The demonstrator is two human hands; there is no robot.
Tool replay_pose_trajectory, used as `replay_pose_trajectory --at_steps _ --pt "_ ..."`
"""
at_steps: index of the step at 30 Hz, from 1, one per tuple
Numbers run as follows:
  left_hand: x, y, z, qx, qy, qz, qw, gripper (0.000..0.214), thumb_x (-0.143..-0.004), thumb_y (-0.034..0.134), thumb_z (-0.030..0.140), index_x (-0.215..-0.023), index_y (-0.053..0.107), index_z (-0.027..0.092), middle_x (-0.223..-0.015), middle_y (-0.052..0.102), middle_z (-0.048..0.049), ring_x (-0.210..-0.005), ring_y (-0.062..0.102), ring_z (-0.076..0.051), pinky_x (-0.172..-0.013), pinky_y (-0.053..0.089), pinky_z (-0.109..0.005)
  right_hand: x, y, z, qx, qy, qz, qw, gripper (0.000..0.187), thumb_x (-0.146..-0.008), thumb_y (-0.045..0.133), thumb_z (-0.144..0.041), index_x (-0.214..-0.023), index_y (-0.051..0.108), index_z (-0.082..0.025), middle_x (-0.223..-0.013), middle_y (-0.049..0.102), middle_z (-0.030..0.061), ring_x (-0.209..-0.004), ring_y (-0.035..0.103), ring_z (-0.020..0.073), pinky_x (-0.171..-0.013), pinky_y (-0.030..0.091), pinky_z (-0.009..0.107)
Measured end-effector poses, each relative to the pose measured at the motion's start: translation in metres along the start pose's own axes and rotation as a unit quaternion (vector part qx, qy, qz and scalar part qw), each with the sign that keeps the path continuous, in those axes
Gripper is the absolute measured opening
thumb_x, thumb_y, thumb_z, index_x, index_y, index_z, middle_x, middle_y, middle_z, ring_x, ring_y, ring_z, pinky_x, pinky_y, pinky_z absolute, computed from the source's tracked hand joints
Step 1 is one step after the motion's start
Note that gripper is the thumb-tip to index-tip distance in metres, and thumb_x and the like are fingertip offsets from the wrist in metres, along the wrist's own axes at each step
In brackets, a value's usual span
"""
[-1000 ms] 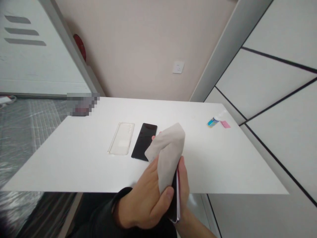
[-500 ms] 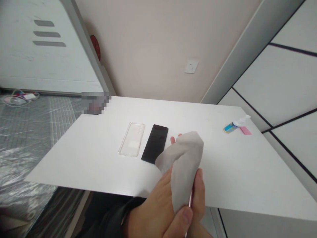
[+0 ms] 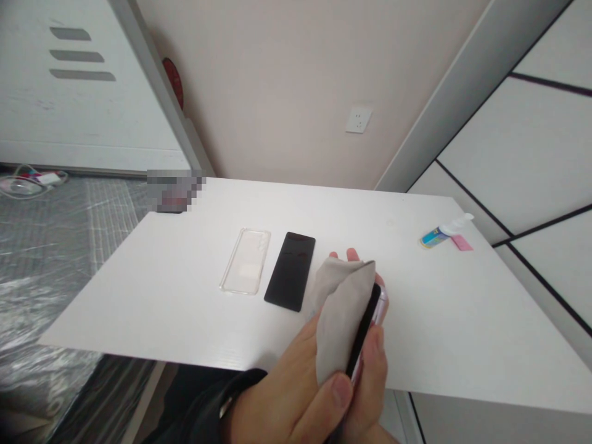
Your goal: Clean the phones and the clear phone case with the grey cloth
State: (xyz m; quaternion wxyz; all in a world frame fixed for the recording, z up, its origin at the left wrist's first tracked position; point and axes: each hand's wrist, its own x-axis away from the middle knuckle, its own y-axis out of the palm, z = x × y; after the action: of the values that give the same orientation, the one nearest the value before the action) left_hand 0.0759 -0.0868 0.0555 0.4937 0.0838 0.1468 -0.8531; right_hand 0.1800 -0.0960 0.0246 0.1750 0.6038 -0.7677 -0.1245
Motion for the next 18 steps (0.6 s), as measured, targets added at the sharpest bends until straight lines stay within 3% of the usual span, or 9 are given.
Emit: replay_pose_trajectory --at_steps 3,8,11,14,18 --pt "0.012 0.011 -0.003 0.010 0.021 -0.006 1.000 0.059 -0.104 0.037 0.041 -0.162 0.028 0.032 -0.162 0.043 -0.0033 -0.151 0.036 -0.033 -0.126 0.026 -0.048 -0.016 0.020 -0.015 -0.071 -0.069 0.062 0.993 0.045 -0.101 0.037 -0.050 -0.145 0.050 -0.048 -0.158 0.048 -0.0107 -0.154 0.031 0.0257 -0.124 0.028 0.059" --pt "0.030 0.028 -0.017 0.027 -0.008 0.030 0.999 0.062 -0.103 0.039 0.046 -0.160 0.035 0.021 -0.164 0.039 -0.0100 -0.156 0.024 -0.034 -0.128 0.018 -0.049 -0.038 0.038 -0.019 -0.155 -0.105 0.038 0.982 0.046 -0.100 0.043 -0.047 -0.142 0.057 -0.033 -0.157 0.050 0.0018 -0.150 0.037 0.0314 -0.124 0.022 0.063" --pt "0.025 0.021 -0.017 0.017 0.019 0.042 0.999 0.061 -0.102 0.041 0.040 -0.159 0.036 0.020 -0.166 0.035 -0.0093 -0.154 0.028 -0.035 -0.127 0.021 -0.050 -0.029 0.030 -0.001 -0.125 -0.114 0.009 0.985 0.047 -0.102 0.039 -0.050 -0.143 0.055 -0.035 -0.161 0.045 0.0008 -0.150 0.038 0.0320 -0.124 0.021 0.064" --pt "0.011 0.006 -0.009 0.023 0.033 0.048 0.998 0.061 -0.099 0.043 0.031 -0.159 0.037 0.021 -0.161 0.044 -0.0101 -0.149 0.040 -0.034 -0.125 0.026 -0.050 -0.012 0.020 0.015 -0.087 -0.110 -0.024 0.990 0.050 -0.103 0.034 -0.049 -0.147 0.051 -0.034 -0.164 0.039 0.0002 -0.153 0.033 0.0328 -0.124 0.020 0.067" --pt "0.000 -0.002 0.003 0.068 0.035 0.040 0.996 0.056 -0.102 0.039 0.029 -0.157 0.041 0.021 -0.159 0.046 -0.0101 -0.147 0.042 -0.035 -0.124 0.025 -0.048 -0.009 0.022 0.009 -0.093 -0.062 0.025 0.993 0.048 -0.099 0.042 -0.047 -0.141 0.057 -0.031 -0.157 0.049 0.0041 -0.152 0.034 0.0331 -0.123 0.019 0.068"
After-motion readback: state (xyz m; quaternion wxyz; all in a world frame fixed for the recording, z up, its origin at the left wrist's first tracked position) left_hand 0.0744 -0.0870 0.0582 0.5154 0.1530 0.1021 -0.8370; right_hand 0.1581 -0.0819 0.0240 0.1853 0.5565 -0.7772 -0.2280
